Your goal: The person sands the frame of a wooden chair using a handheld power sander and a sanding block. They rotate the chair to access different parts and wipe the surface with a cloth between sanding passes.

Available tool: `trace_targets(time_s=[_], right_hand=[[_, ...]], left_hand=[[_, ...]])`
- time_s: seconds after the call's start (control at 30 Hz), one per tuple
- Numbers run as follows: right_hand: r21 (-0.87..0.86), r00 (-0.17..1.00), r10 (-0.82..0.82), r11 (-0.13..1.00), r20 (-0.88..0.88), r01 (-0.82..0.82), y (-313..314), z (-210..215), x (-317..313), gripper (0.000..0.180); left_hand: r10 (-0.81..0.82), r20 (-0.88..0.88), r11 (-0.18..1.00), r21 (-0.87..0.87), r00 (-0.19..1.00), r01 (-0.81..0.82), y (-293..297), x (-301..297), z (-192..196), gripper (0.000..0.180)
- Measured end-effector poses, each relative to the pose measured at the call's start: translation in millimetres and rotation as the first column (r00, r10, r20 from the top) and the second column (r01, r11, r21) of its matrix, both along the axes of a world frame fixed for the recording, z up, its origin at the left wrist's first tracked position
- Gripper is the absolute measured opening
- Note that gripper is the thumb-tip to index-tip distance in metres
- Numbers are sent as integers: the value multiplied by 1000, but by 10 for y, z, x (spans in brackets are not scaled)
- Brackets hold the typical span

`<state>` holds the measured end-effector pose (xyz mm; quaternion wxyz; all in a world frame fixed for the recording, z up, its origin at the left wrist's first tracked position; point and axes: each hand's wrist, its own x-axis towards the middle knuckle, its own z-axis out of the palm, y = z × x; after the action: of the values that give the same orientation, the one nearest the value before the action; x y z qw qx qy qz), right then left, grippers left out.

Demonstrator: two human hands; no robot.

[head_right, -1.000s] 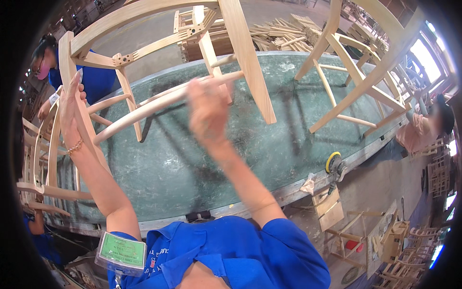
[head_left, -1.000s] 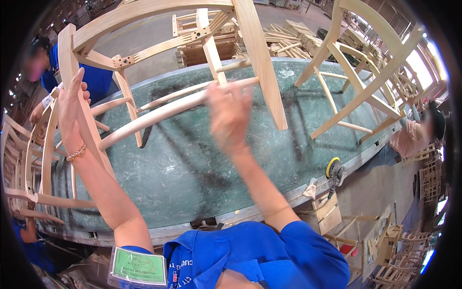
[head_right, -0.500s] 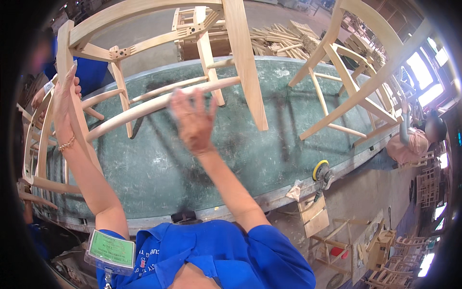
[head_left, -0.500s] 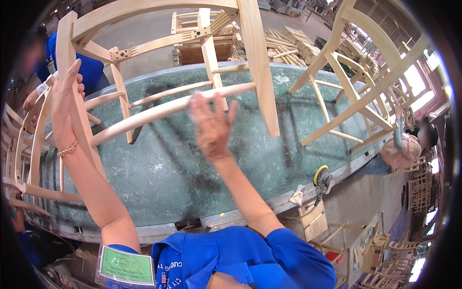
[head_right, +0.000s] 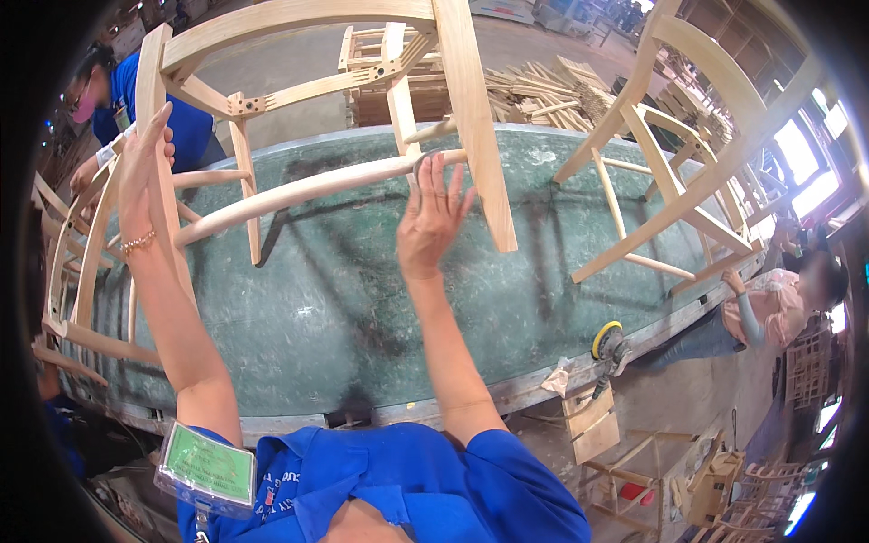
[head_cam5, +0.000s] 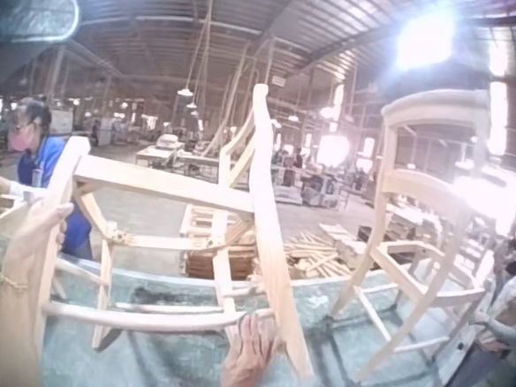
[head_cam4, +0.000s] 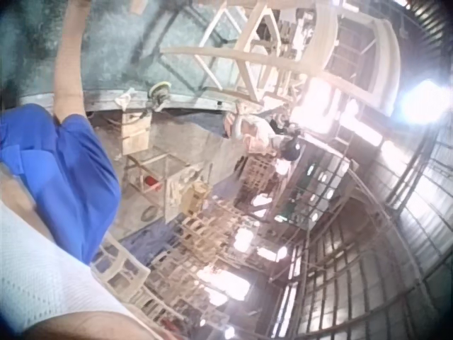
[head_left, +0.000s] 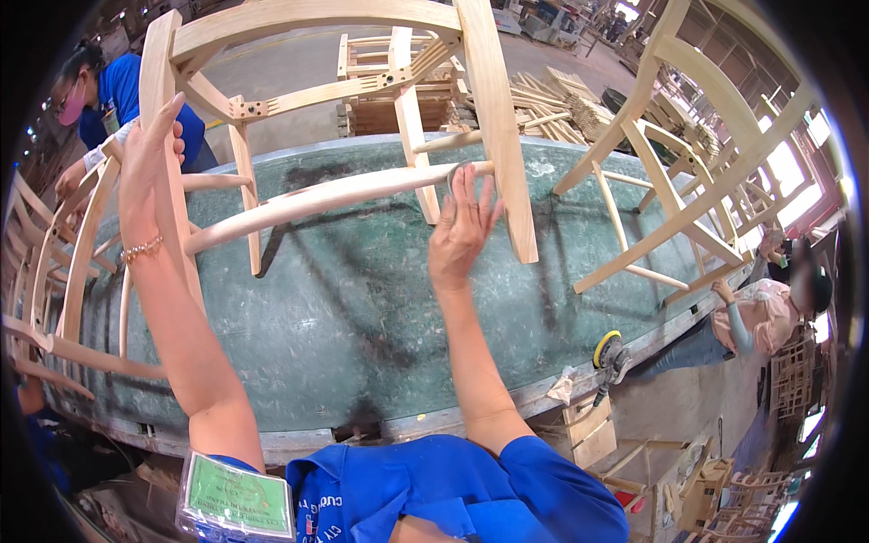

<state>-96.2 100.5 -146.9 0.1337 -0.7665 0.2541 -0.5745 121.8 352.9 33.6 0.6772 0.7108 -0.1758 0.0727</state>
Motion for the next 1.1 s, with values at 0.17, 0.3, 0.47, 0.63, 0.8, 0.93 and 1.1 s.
trace_targets(time_s=[0.17, 0.3, 0.47, 0.63, 0.8, 0.93, 1.1], right_hand=[[-184, 959, 237, 947, -157, -264, 699, 167, 116, 34], [-194, 980, 16, 979, -199, -55, 86, 201, -50, 32], [-134, 981, 77, 986, -180, -102, 508, 201, 87, 33], [-245, 976, -28, 969, -216, -26, 51, 243, -136, 32], [-190, 976, 47, 978, -212, -88, 182, 336, -28, 33], [-205, 891, 433, 868, -137, -453, 745, 338, 91, 37], [-200, 983, 156, 965, -94, -172, -131, 218, -117, 36]], left_hand=[[5, -14, 999, 42, 1000, -4, 82, 26, -22, 47], [-12, 9, 1000, 24, 1000, 12, 35, -7, 30, 47], [26, -3, 999, 29, 1000, -26, 123, 60, -34, 48], [18, -16, 1000, 21, 1000, -17, 46, -101, 3, 47], [41, -44, 999, 0, 998, -41, 31, -141, -11, 40], [15, -55, 999, 34, 998, -13, 102, -79, -7, 37], [-16, -36, 1000, -8, 999, 16, 25, -88, -14, 34]])
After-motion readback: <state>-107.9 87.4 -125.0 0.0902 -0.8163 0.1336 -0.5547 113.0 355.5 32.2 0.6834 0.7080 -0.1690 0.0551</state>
